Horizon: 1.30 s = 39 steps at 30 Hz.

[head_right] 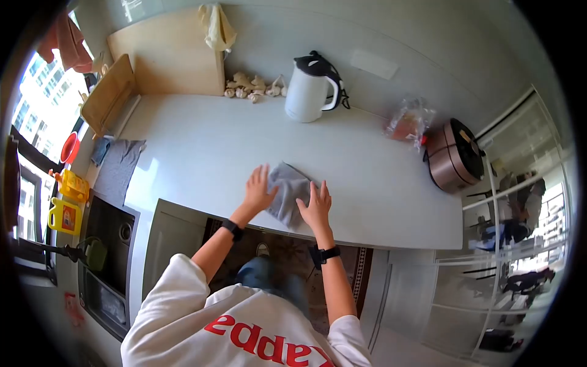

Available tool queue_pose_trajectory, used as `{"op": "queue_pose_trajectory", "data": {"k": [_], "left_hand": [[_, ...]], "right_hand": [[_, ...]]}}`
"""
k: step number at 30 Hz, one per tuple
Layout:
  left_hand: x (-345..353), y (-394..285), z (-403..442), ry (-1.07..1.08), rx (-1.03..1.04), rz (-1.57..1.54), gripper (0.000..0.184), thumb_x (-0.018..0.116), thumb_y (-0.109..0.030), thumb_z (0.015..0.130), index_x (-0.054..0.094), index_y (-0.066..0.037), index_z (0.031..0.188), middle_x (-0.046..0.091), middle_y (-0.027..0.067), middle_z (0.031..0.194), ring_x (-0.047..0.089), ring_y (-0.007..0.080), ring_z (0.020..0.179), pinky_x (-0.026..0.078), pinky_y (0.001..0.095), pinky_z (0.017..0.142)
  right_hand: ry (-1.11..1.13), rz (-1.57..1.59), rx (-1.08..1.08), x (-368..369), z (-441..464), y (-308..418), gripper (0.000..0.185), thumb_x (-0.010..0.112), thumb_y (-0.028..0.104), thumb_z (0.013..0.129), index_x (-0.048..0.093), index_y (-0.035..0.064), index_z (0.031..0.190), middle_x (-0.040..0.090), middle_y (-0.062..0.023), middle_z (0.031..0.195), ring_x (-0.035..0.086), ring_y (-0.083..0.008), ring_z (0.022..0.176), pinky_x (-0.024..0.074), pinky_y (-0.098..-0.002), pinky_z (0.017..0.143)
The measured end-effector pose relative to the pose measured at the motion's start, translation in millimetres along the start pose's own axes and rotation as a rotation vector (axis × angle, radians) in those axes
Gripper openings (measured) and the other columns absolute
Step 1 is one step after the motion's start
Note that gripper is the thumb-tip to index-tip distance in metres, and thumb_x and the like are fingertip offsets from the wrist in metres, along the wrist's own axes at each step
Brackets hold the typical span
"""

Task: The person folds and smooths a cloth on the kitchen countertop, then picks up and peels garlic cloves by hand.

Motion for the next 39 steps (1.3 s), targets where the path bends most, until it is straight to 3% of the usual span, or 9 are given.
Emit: {"op": "queue_pose_trajectory", "data": {"k": [5, 10, 12, 14, 20, 30, 35, 38, 39], "left_hand": [[90, -3, 10, 0.065, 0.171, 0.168, 0.063, 0.050, -0.036, 0.082, 0.033, -0.005, 0.135, 0.026, 0.0151, 0.143, 0.017, 0.0349, 0.134, 0.016, 0.0475, 0.107], [91, -2, 5, 0.058, 0.079, 0.162, 0.061, 0.045, -0.034, 0.084, 0.032, -0.005, 0.136, 0.026, 0.0123, 0.143, 0.017, 0.0301, 0.135, 0.012, 0.0465, 0.108], [87, 5, 7, 0.104, 0.049, 0.098, 0.063, 0.044, -0.033, 0.084, 0.028, -0.005, 0.138, 0.023, 0.0119, 0.145, 0.014, 0.0306, 0.136, 0.009, 0.0460, 0.108], [83, 13, 14, 0.079, 0.055, 0.088, 0.065, 0.045, -0.035, 0.084, 0.027, -0.006, 0.139, 0.022, 0.0120, 0.146, 0.013, 0.0310, 0.136, 0.009, 0.0462, 0.109], [72, 55, 77, 0.048, -0.027, 0.107, 0.068, 0.049, -0.038, 0.083, 0.026, -0.008, 0.139, 0.021, 0.0117, 0.146, 0.013, 0.0309, 0.136, 0.009, 0.0472, 0.108], [52, 132, 160, 0.246, 0.059, -0.050, 0.068, 0.050, -0.036, 0.082, 0.024, -0.011, 0.140, 0.020, 0.0092, 0.146, 0.012, 0.0276, 0.136, 0.010, 0.0451, 0.109], [-8, 205, 180, 0.060, 0.056, -0.134, 0.060, 0.052, -0.024, 0.078, 0.037, -0.008, 0.134, 0.033, 0.0094, 0.141, 0.020, 0.0263, 0.134, 0.013, 0.0425, 0.109], [-52, 262, 186, -0.006, -0.026, -0.137, 0.060, 0.052, -0.024, 0.078, 0.037, -0.008, 0.134, 0.034, 0.0087, 0.140, 0.020, 0.0254, 0.134, 0.013, 0.0422, 0.109], [-60, 281, 186, 0.023, -0.088, -0.095, 0.061, 0.050, -0.027, 0.081, 0.032, -0.011, 0.137, 0.027, 0.0063, 0.144, 0.016, 0.0238, 0.136, 0.010, 0.0427, 0.110]], "right_hand": [[0.164, -0.045, -0.169, 61, 41, -23, 0.069, 0.059, 0.026, 0.080, 0.027, 0.0084, 0.138, 0.013, -0.0196, 0.146, 0.017, -0.0393, 0.132, 0.0144, -0.0529, 0.105], [0.453, -0.066, -0.287, 101, 75, -18, 0.062, 0.048, 0.027, 0.085, 0.024, 0.0110, 0.139, 0.012, -0.0175, 0.146, 0.010, -0.0385, 0.134, 0.0085, -0.0502, 0.108], [0.588, 0.017, -0.219, 113, 82, -18, 0.066, 0.045, 0.028, 0.084, 0.017, 0.0142, 0.142, 0.004, -0.0150, 0.148, -0.001, -0.0362, 0.136, -0.0006, -0.0493, 0.108], [0.633, 0.052, -0.237, 115, 93, -11, 0.068, 0.045, 0.028, 0.083, 0.015, 0.0144, 0.143, 0.003, -0.0147, 0.149, -0.002, -0.0355, 0.136, -0.0024, -0.0498, 0.107], [0.554, 0.007, -0.355, 141, 165, 24, 0.066, 0.043, 0.026, 0.082, 0.018, 0.0134, 0.142, 0.007, -0.0146, 0.148, 0.002, -0.0345, 0.136, -0.0008, -0.0494, 0.108], [0.529, -0.135, -0.195, 176, 237, 71, 0.069, 0.045, 0.023, 0.081, 0.015, 0.0137, 0.142, 0.005, -0.0126, 0.149, -0.002, -0.0328, 0.137, -0.0021, -0.0477, 0.108], [0.559, -0.171, -0.180, 223, 270, 145, 0.070, 0.044, 0.026, 0.082, 0.012, 0.0141, 0.143, 0.004, -0.0124, 0.149, -0.002, -0.0335, 0.137, -0.0019, -0.0480, 0.108], [0.552, -0.223, -0.309, 266, 295, 201, 0.069, 0.044, 0.028, 0.083, 0.013, 0.0143, 0.143, 0.004, -0.0124, 0.149, -0.001, -0.0335, 0.137, -0.0014, -0.0484, 0.108], [0.559, -0.215, -0.371, 282, 303, 218, 0.069, 0.045, 0.029, 0.082, 0.014, 0.0146, 0.142, 0.005, -0.0120, 0.149, 0.001, -0.0337, 0.136, -0.0002, -0.0489, 0.108]]}}
Point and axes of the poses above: each hand's wrist, its own z-axis towards the middle knuckle, its own x-axis out of the palm, y = z × x, the point moved 6 cm from there along z, towards the middle knuckle
